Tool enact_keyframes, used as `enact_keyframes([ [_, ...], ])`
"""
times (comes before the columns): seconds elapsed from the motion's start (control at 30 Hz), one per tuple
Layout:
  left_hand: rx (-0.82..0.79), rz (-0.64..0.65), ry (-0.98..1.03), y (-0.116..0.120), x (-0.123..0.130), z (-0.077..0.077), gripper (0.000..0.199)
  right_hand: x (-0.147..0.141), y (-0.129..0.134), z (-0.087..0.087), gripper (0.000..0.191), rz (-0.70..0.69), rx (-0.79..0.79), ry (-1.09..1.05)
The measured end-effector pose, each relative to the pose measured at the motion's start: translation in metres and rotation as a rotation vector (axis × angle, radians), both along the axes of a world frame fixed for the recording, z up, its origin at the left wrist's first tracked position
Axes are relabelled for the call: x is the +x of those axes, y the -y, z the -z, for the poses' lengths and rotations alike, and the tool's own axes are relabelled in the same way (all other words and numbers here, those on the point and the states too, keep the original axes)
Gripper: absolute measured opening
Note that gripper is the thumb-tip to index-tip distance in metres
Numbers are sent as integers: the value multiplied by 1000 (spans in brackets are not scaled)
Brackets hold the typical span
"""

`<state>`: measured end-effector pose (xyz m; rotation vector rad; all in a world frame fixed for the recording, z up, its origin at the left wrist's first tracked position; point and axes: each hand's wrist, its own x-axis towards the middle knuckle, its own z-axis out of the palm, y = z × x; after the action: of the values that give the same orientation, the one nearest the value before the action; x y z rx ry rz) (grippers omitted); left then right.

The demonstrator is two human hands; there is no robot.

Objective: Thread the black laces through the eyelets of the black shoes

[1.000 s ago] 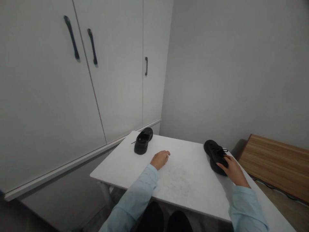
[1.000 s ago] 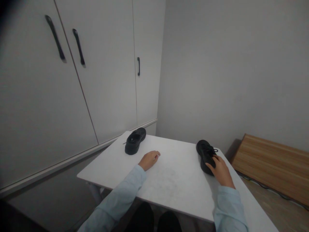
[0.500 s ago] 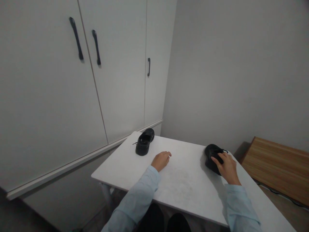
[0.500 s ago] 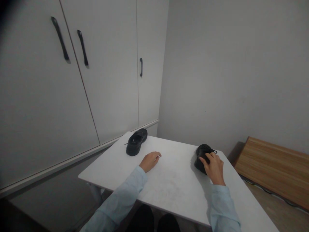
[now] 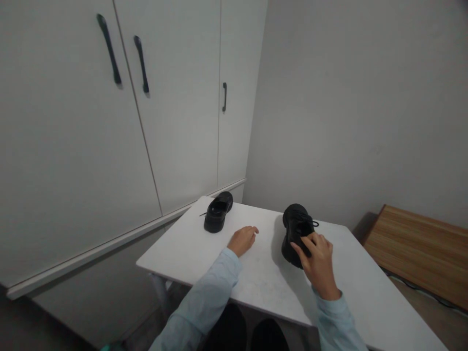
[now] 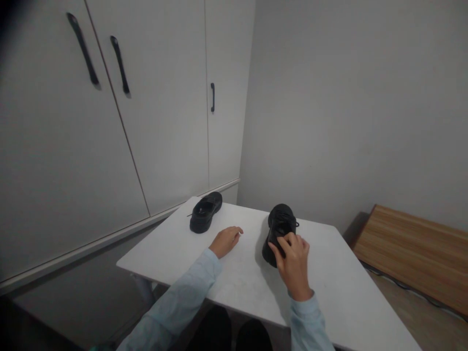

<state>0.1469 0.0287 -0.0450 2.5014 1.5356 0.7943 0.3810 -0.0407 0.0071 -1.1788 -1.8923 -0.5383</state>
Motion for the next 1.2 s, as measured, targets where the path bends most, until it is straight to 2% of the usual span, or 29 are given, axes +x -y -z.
enact_keyframes([
  [0.27,12,7,5,0,4,-1,24,-41,23,6,9,-134,-92,52],
  [0.43,25,34,-3,1,6,-4,22,-57,30,15,9,-134,-154,81],
  [0.67,38,33,-3,1,9,-4,21,-66,31,28,12,-117,-170,85],
  [0.87,74,61,88,0,8,-1,22,-66,31,34,8,-107,-232,57],
  [1.07,112,80,222,1,8,-4,28,-62,30,27,11,-96,-319,151],
  [1.2,130,91,318,4,9,-9,27,-49,25,8,15,-250,-453,130],
])
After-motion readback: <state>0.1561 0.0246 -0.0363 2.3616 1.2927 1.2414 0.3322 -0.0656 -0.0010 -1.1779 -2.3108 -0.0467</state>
